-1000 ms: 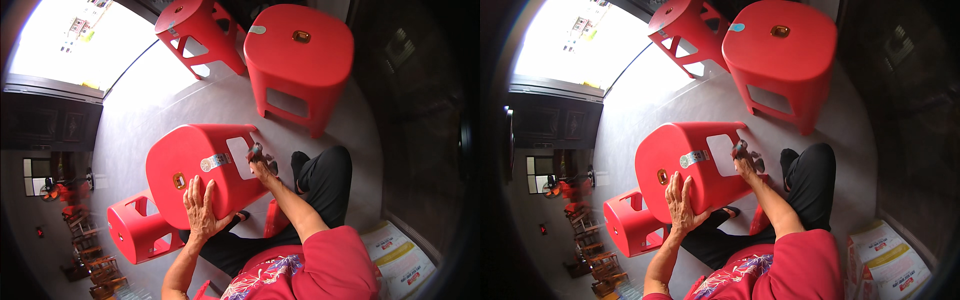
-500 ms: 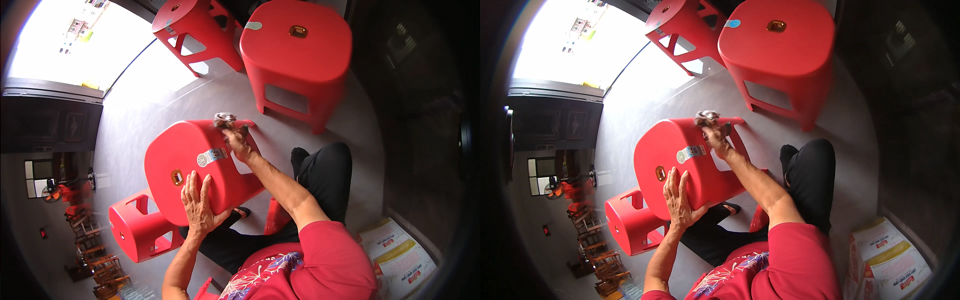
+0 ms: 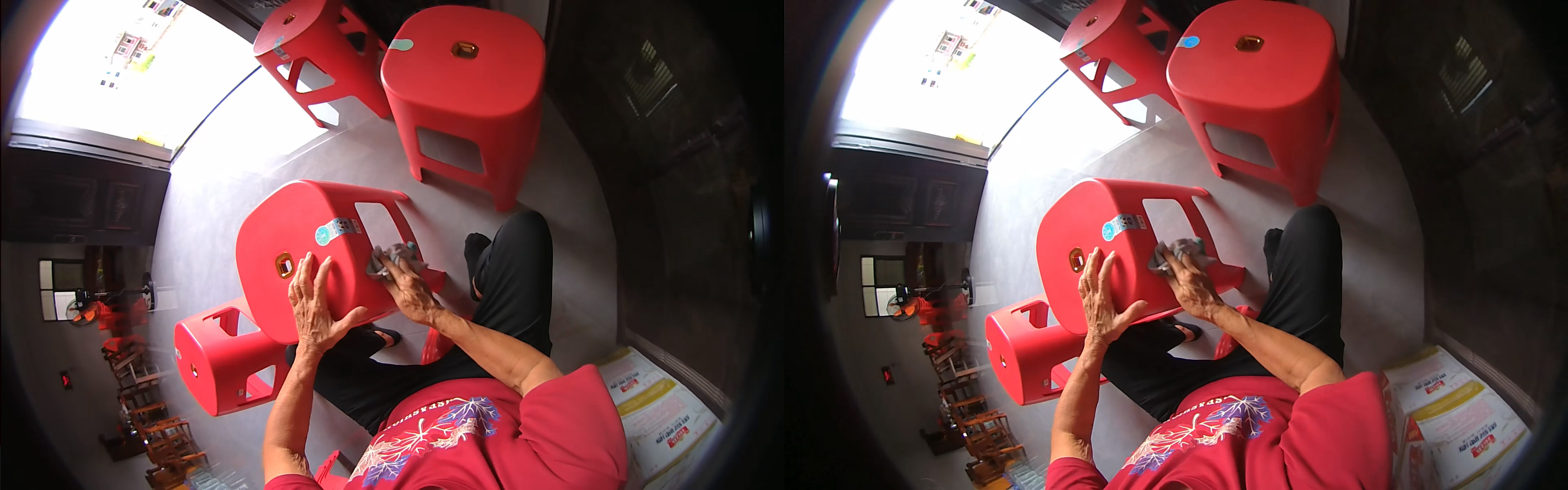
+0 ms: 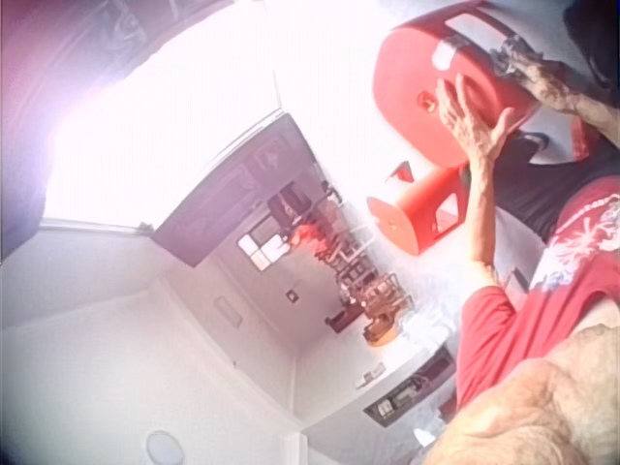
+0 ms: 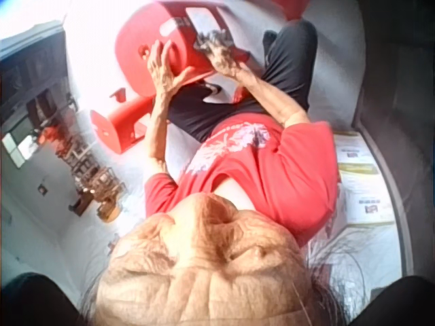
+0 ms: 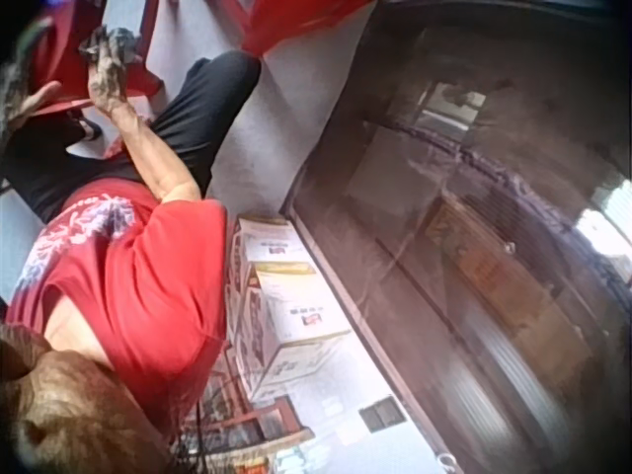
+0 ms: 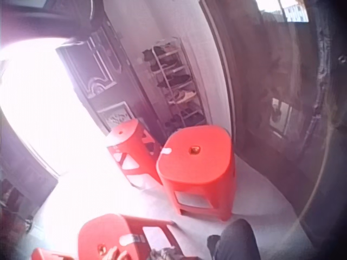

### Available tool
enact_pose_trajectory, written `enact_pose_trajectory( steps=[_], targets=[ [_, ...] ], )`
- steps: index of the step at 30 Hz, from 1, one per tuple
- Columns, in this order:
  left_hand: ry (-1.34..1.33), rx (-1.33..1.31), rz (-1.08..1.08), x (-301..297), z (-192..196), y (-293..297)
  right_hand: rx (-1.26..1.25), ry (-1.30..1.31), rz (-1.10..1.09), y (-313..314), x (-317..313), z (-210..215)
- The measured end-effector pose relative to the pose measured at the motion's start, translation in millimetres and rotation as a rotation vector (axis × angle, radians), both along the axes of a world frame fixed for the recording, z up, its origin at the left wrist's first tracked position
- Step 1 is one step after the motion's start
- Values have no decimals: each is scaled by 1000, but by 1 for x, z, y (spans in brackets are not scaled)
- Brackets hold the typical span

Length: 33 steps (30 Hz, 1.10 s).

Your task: The person sits on the floor and wipes red plastic stools with a cloth. They handle the stools one at a time, turning them over to clean the top, sides, and legs before placing them back down.

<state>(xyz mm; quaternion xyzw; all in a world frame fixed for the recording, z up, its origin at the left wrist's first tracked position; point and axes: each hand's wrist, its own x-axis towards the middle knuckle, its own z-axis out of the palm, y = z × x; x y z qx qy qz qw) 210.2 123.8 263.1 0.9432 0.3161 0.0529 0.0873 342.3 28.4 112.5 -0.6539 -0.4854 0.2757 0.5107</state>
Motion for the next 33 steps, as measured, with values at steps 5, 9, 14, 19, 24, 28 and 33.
enact_pose_trajectory(
  steps=[5, 9, 14, 19, 24, 28, 33],
  targets=[
    [-254, 100, 326, -45, -21, 44, -126, 428, 39, -45, -17, -4],
    [-403, -239, 889, -154, -48, 110, -168, 754, -32, -46, -53, -22],
    [-806, -893, 923, -131, -40, 101, -196, 493, -299, -11, -48, -17],
    [-952, -1078, 962, -120, -39, 65, 88, 556, -311, 24, -15, 8],
    [-991, -1102, 1123, -129, -52, 9, 135, 111, -274, 44, 1, 60],
    [-1114, -1171, 1250, -126, -40, -45, 368, 166, -129, 52, 2, 62],
    [-746, -189, 1094, -142, -52, -49, 177, 140, -96, 88, 1, 9]
  ],
)
